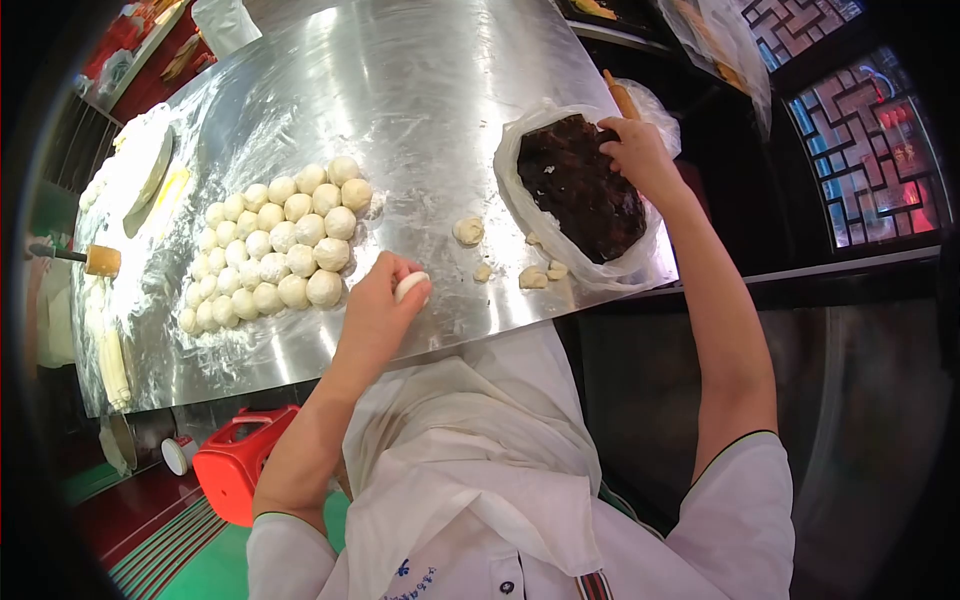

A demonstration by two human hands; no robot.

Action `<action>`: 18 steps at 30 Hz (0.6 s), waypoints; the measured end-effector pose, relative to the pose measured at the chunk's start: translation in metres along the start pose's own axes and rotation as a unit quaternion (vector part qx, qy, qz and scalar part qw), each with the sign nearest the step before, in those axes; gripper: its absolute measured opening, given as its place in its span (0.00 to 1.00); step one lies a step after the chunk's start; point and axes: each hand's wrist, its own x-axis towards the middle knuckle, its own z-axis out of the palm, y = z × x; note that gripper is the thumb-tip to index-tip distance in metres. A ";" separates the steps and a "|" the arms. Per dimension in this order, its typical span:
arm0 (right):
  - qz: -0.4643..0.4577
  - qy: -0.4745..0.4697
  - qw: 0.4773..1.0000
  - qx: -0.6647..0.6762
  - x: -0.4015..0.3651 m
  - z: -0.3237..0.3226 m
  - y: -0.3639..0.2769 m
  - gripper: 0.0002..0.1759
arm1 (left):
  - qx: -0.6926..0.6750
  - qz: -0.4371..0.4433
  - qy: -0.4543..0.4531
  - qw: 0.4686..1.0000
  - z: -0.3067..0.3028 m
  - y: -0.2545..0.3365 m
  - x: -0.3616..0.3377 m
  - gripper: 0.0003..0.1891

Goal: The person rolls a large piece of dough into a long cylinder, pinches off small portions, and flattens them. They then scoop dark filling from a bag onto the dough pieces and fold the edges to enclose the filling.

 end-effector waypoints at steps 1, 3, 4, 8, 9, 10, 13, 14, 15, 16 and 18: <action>0.023 -0.026 0.999 -0.032 0.000 0.003 -0.002 0.19 | -0.149 -0.122 -0.023 0.981 -0.001 0.003 0.000 0.10; -0.034 -0.004 0.996 -0.088 0.000 0.006 -0.009 0.19 | -0.283 -0.124 -0.032 0.951 0.002 0.000 0.001 0.10; -0.088 0.019 0.985 -0.145 -0.002 0.007 -0.014 0.20 | -0.413 -0.121 -0.043 0.902 0.002 -0.002 0.001 0.10; -0.091 -0.001 0.974 -0.208 -0.018 0.020 -0.062 0.19 | -0.426 -0.140 -0.077 0.890 0.001 -0.001 0.000 0.11; -0.090 -0.019 0.968 -0.233 -0.019 0.028 -0.066 0.15 | -0.424 -0.140 -0.088 0.891 0.004 -0.003 0.000 0.12; -0.091 -0.038 0.961 -0.257 -0.020 0.035 -0.066 0.11 | -0.422 -0.140 -0.097 0.891 0.006 -0.005 -0.001 0.14; -0.122 0.031 0.940 -0.318 -0.019 0.064 -0.055 0.10 | -0.437 -0.138 -0.109 0.882 0.009 -0.004 -0.002 0.15; -0.140 0.086 0.922 -0.352 -0.018 0.069 -0.052 0.10 | -0.438 -0.140 -0.108 0.882 0.010 -0.003 -0.003 0.15; -0.141 0.086 0.921 -0.352 -0.015 0.068 -0.053 0.10 | -0.445 -0.137 -0.108 0.878 0.011 -0.001 -0.003 0.15; -0.118 0.057 0.937 -0.325 -0.011 0.066 -0.052 0.10 | -0.452 -0.135 -0.107 0.875 0.012 0.001 -0.004 0.16; -0.100 0.028 0.949 -0.297 -0.010 0.060 -0.051 0.10 | -0.486 -0.138 -0.112 0.856 0.012 0.006 -0.003 0.16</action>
